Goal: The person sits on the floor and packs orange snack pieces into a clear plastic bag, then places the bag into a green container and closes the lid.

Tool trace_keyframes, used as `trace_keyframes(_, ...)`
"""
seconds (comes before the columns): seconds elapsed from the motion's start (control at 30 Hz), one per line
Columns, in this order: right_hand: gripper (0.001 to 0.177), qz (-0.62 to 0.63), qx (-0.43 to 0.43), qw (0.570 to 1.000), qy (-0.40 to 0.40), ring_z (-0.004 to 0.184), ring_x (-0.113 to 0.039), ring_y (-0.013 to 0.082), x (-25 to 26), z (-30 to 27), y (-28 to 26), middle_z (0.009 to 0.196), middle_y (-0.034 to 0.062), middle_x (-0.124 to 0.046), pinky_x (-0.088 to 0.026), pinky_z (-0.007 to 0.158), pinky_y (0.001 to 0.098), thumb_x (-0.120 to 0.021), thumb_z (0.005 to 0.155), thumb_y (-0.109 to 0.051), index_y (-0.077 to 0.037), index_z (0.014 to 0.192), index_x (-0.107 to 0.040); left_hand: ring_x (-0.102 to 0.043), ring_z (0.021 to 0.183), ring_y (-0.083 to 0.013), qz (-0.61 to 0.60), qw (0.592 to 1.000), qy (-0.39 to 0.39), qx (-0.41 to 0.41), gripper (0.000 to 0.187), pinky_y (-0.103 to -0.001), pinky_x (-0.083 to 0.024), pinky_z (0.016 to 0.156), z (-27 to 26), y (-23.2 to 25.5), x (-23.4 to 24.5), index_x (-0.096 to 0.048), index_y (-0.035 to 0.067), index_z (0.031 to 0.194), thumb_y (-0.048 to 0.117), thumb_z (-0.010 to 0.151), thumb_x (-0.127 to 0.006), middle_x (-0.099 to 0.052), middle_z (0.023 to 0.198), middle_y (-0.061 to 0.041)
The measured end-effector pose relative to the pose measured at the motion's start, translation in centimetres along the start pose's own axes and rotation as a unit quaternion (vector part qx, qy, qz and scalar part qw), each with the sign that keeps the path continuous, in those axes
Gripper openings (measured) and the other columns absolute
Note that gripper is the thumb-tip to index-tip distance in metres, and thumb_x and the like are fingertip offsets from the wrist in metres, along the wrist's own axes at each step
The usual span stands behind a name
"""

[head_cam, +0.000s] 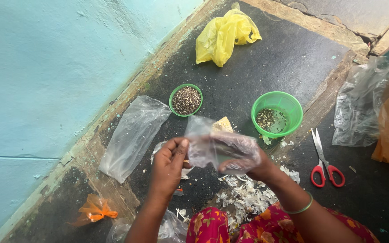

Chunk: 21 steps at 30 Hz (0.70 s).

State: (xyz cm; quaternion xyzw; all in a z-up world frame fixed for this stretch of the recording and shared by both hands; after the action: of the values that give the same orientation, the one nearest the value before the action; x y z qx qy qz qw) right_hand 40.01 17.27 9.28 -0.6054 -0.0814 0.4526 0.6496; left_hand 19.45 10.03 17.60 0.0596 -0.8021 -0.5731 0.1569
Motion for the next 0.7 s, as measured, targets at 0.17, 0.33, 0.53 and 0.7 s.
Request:
trace_keyframes(0.17, 0.077, 0.249, -0.011, 0.968, 0.0, 0.132, -0.061, 0.0289, -1.9, 1.9, -3.3, 0.143, 0.0164, -0.059, -0.054, 0.11, 0.0465, -0.085, 0.081, -0.022, -0.003, 0.145, -0.048, -0.06, 0.122, -0.0234, 0.103, 0.962, 0.008, -0.253, 0.051, -0.039, -0.055, 0.096, -1.8, 3.6, -0.2, -0.055, 0.006, 0.134, 0.034, 0.094, -0.067, -0.058, 0.136, -0.013)
trace_keyframes(0.33, 0.072, 0.204, -0.14, 0.964, 0.096, 0.12, -0.068, 0.034, -2.1, 1.5, -2.8, 0.138, 0.0199, -0.063, -0.06, 0.1, 0.052, -0.082, 0.081, -0.027, 0.004, 0.139, -0.053, -0.063, 0.127, -0.026, 0.225, 0.932, -0.019, -0.285, 0.038, -0.043, -0.056, 0.105, -2.7, 4.0, -1.8, -0.072, 0.019, 0.118, 0.031, 0.083, -0.081, -0.055, 0.147, -0.013)
trace_keyframes(0.53, 0.071, 0.149, -0.125, 0.979, 0.06, 0.118, -0.069, 0.0347, -0.9, -0.1, 0.3, 0.134, 0.0238, -0.065, -0.059, 0.102, 0.0527, -0.084, 0.083, -0.026, 0.008, 0.139, -0.055, -0.06, 0.137, -0.0272, 0.138, 0.956, 0.004, -0.26, 0.011, -0.041, -0.051, 0.113, -2.4, 2.7, -2.5, -0.074, 0.015, 0.101, 0.019, 0.091, -0.076, -0.067, 0.136, -0.009)
trace_keyframes(0.7, 0.085, 0.221, -0.088, 0.971, -0.001, 0.132, -0.059, 0.0315, -0.2, 0.8, 0.5, 0.145, 0.0184, -0.058, -0.052, 0.108, 0.0541, -0.089, 0.08, -0.026, 0.003, 0.148, -0.046, -0.06, 0.134, -0.0234, 0.187, 0.919, 0.185, -0.292, 0.009, -0.042, -0.046, 0.113, -1.4, 4.0, 1.3, -0.067, 0.012, 0.087, 0.008, 0.087, -0.075, -0.074, 0.119, -0.003)
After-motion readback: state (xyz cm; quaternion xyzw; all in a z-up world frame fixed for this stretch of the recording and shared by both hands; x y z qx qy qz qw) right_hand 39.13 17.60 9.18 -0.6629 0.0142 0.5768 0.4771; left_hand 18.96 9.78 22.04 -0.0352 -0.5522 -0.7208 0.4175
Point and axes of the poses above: each hand's wrist, its own z-axis towards the middle knuckle, its own x-axis out of the back of the hand, y = z × x, the point moved 2 cm from there along z, towards the middle knuckle
